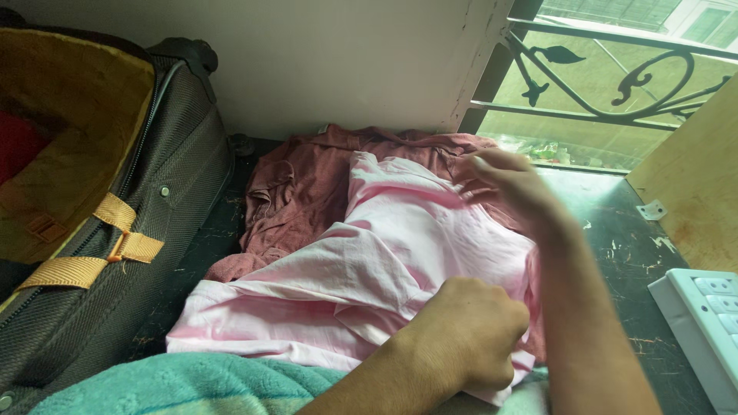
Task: The person rolls a black t-shirt and places it into an open suitcase, then unfolds, smooths out, and rolls a pink t-shirt.
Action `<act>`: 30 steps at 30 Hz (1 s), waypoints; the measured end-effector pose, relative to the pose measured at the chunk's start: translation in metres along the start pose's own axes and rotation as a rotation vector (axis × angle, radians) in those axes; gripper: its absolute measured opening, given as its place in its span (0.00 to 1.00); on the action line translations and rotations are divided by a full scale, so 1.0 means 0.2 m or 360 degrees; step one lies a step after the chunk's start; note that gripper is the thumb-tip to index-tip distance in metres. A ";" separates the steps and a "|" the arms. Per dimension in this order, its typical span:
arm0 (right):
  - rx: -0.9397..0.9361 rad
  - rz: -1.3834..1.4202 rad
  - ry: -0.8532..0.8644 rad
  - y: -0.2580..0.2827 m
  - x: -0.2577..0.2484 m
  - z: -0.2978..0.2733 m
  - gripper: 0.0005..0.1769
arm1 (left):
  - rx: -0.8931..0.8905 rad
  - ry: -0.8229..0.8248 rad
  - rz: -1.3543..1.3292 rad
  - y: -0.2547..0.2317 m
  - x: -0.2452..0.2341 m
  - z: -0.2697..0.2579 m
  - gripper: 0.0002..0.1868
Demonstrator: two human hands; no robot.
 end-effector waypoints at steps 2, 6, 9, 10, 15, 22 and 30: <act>0.0074 0.0227 0.0056 -0.07 0.16 0.05 0.19 | -0.0033 0.0116 -0.0004 0.02 0.02 0.00 0.11; 0.0179 -0.0265 -0.0244 -0.14 0.18 0.15 0.16 | -0.0077 0.0166 -0.0038 0.06 0.01 0.00 0.14; -0.0249 -0.0914 -0.0342 0.00 0.18 0.15 0.12 | -0.0097 0.0217 -0.0026 0.09 0.03 0.01 0.16; -0.0432 -0.1125 -0.0318 0.05 0.22 0.14 0.11 | -0.0104 0.0202 -0.0015 0.10 0.03 0.01 0.16; -0.0202 -0.1140 -0.0086 0.03 0.32 0.13 0.11 | -0.0125 0.0236 -0.0060 0.12 0.05 0.01 0.16; -0.0204 -0.0687 0.0014 0.09 0.35 0.11 0.12 | -0.0140 0.0202 -0.0048 0.13 0.06 0.02 0.18; -0.0542 -0.0931 -0.0024 0.09 0.32 0.13 0.25 | -0.0134 0.0197 -0.0052 0.13 0.06 0.01 0.17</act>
Point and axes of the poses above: each hand's wrist, its own z-axis towards the middle knuckle, its own x-axis out of the palm, y = z × x, the point moved 8 cm from there along z, towards the middle knuckle, and after that the axes turned 4 degrees about y, right-handed, at the moved point
